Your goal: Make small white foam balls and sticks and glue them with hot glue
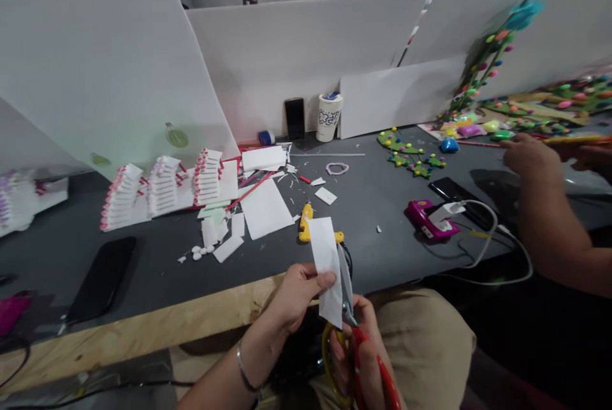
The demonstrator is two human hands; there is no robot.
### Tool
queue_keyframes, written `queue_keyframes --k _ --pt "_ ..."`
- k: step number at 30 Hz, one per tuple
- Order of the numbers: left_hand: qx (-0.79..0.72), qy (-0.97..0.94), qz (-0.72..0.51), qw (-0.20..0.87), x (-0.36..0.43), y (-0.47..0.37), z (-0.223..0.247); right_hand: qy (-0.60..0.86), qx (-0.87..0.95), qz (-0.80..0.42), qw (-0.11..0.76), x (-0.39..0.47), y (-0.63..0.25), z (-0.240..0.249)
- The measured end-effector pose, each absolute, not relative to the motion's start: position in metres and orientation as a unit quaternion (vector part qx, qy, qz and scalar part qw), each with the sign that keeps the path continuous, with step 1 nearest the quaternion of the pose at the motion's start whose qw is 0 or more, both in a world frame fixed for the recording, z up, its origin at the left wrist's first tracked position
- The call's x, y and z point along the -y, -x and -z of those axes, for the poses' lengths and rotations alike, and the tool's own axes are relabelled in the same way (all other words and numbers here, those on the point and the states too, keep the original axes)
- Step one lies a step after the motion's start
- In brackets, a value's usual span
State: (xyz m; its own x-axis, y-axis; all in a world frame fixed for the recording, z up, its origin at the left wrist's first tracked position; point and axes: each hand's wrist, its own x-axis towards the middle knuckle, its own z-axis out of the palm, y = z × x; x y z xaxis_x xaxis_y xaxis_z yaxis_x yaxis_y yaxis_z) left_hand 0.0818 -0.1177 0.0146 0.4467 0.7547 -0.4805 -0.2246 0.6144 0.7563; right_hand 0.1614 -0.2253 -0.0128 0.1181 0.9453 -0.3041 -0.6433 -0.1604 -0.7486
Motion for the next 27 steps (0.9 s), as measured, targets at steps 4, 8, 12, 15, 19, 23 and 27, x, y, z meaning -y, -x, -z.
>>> queue_keyframes --k 4,8,12,15,19,23,27 --pt "-0.418 -0.299 -0.320 0.796 0.118 -0.082 -0.015 0.420 0.185 -0.639 0.618 0.224 -0.162 0.011" --pt "-0.385 -0.285 -0.343 0.808 0.116 -0.084 -0.016 0.412 0.192 -0.632 0.627 0.224 -0.162 0.010" --pt "-0.292 -0.250 -0.367 0.847 0.111 -0.084 -0.018 0.403 0.196 -0.638 0.626 0.224 -0.160 0.010" --pt "-0.248 -0.224 -0.374 0.865 0.104 -0.086 -0.021 0.393 0.206 -0.643 0.624 0.224 -0.160 0.009" --pt "-0.282 -0.221 -0.372 0.856 0.095 -0.089 -0.025 0.391 0.209 -0.647 0.620 0.223 -0.160 0.009" --pt "-0.344 -0.231 -0.386 0.824 0.094 -0.092 -0.025 0.384 0.216 -0.629 0.641 0.223 -0.159 0.010" --pt "-0.374 -0.223 -0.408 0.803 0.099 -0.095 -0.025 0.386 0.230 -0.614 0.649 0.222 -0.158 0.012"
